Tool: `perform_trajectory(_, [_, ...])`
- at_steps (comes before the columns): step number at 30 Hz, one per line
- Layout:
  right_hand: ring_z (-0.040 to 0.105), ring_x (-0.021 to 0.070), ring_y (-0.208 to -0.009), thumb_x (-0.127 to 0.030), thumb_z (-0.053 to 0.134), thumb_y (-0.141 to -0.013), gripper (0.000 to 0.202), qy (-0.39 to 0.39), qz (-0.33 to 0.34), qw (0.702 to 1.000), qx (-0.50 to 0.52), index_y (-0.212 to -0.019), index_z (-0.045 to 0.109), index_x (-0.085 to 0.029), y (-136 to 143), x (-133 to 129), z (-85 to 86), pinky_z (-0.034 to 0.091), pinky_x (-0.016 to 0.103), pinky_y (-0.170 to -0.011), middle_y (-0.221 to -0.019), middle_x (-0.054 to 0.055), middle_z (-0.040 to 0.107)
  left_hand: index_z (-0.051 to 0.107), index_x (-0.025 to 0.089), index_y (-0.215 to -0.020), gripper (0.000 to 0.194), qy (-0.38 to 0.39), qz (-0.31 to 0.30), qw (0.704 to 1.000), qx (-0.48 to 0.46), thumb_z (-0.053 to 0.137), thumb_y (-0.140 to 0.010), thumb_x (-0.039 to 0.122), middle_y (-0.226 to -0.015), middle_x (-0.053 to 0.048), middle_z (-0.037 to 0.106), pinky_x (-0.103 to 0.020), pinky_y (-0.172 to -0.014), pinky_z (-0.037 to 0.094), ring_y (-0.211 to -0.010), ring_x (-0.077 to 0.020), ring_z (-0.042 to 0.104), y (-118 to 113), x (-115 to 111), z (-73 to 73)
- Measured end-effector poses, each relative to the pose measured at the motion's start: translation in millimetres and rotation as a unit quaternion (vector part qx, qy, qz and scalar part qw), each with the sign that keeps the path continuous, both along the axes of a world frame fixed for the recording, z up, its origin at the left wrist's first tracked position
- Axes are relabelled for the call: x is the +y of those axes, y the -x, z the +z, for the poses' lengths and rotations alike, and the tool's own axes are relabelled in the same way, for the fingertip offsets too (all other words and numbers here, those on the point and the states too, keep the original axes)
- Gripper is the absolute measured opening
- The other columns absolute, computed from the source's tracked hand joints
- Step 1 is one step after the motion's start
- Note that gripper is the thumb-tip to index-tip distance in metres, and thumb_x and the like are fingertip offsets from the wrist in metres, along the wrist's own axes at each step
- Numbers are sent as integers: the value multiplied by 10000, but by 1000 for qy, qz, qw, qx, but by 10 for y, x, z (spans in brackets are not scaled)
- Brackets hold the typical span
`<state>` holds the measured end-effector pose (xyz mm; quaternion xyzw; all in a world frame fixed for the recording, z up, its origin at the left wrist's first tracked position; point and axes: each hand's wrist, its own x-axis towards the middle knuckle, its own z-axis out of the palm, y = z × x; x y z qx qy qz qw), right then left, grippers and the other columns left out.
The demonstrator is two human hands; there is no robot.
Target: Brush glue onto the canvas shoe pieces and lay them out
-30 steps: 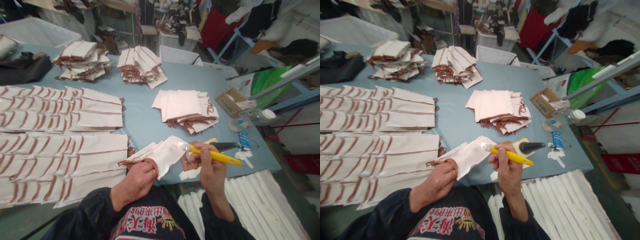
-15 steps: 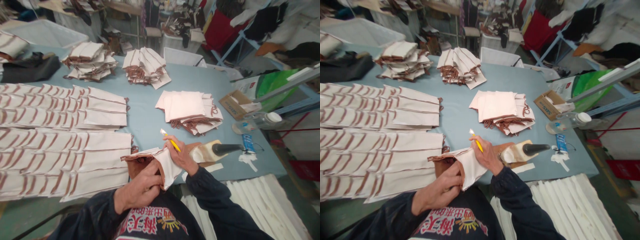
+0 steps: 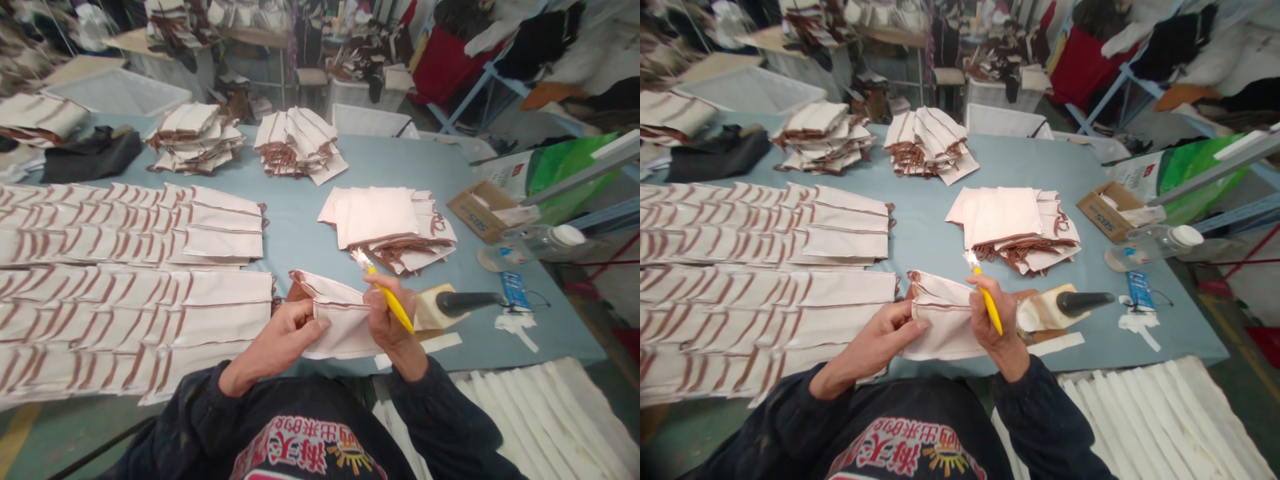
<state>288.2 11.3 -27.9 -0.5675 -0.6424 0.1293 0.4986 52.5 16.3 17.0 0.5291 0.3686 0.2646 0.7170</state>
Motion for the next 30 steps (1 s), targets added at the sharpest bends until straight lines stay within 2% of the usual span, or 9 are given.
perform_trajectory(4, [603,168,-533,-616,398,-1122,525,-5,-38,994,105,-1201,700,-194,-28,-29,225,464,293,-536,-678,-11,639,633,165,-899,364,18,-2,1000,-2,722,-895,518,-781,10,582,-235,-584,340,-645,-117,429,-92,33,80])
perform_trajectory(7, [537,143,-487,-606,547,-1081,453,-17,-68,976,208,-994,741,-206,-25,-149,576,393,257,-478,-606,-21,579,561,194,-802,257,-9,-10,1000,6,689,-867,407,-700,51,485,-224,-555,312,-600,-99,368,-77,72,130])
perform_trajectory(11, [334,92,-366,-487,697,-1041,353,-7,20,958,285,-798,709,-230,61,-333,880,264,235,-381,-506,-71,426,523,206,-764,173,-21,-18,999,37,633,-816,327,-678,65,446,-214,-522,261,-581,-89,331,-31,118,222])
perform_trajectory(14, [354,84,-369,-433,645,-1083,327,15,101,959,264,-844,728,-225,150,-319,839,277,219,-373,-520,-77,435,547,199,-776,140,-11,-33,998,47,627,-796,313,-662,75,410,-216,-517,245,-574,-87,300,-28,102,290])
perform_trajectory(16, [401,90,-390,-447,624,-1093,334,18,119,968,220,-876,735,-219,197,-240,777,335,219,-393,-527,-79,451,548,199,-784,155,9,-36,999,32,647,-790,318,-665,75,415,-216,-523,257,-578,-87,315,-34,71,308])
perform_trajectory(19, [470,99,-418,-468,619,-1095,347,-36,88,977,189,-879,721,-217,242,-141,773,399,221,-421,-548,-71,501,550,199,-799,190,60,-21,998,-9,675,-775,339,-690,63,469,-214,-544,288,-599,-92,380,-27,22,285])
perform_trajectory(22, [430,88,-384,-420,598,-1112,335,-73,76,975,195,-868,709,-220,256,-173,841,363,208,-395,-530,-78,494,545,199,-775,198,95,2,995,-21,696,-752,326,-659,71,460,-211,-534,260,-574,-85,363,5,-7,248])
perform_trajectory(27, [443,107,-412,-411,598,-1102,304,-25,124,983,134,-900,726,-223,225,-275,760,432,244,-443,-549,-70,517,653,160,-862,188,105,-3,994,-20,706,-747,299,-661,72,479,-211,-524,236,-556,-75,334,40,-42,227])
perform_trajectory(30, [497,117,-446,-383,596,-1103,263,-46,90,989,111,-935,724,-226,203,-257,695,448,248,-462,-584,-65,537,694,140,-936,279,131,13,991,-36,717,-725,322,-710,47,544,-211,-537,271,-574,-82,401,39,-65,195])
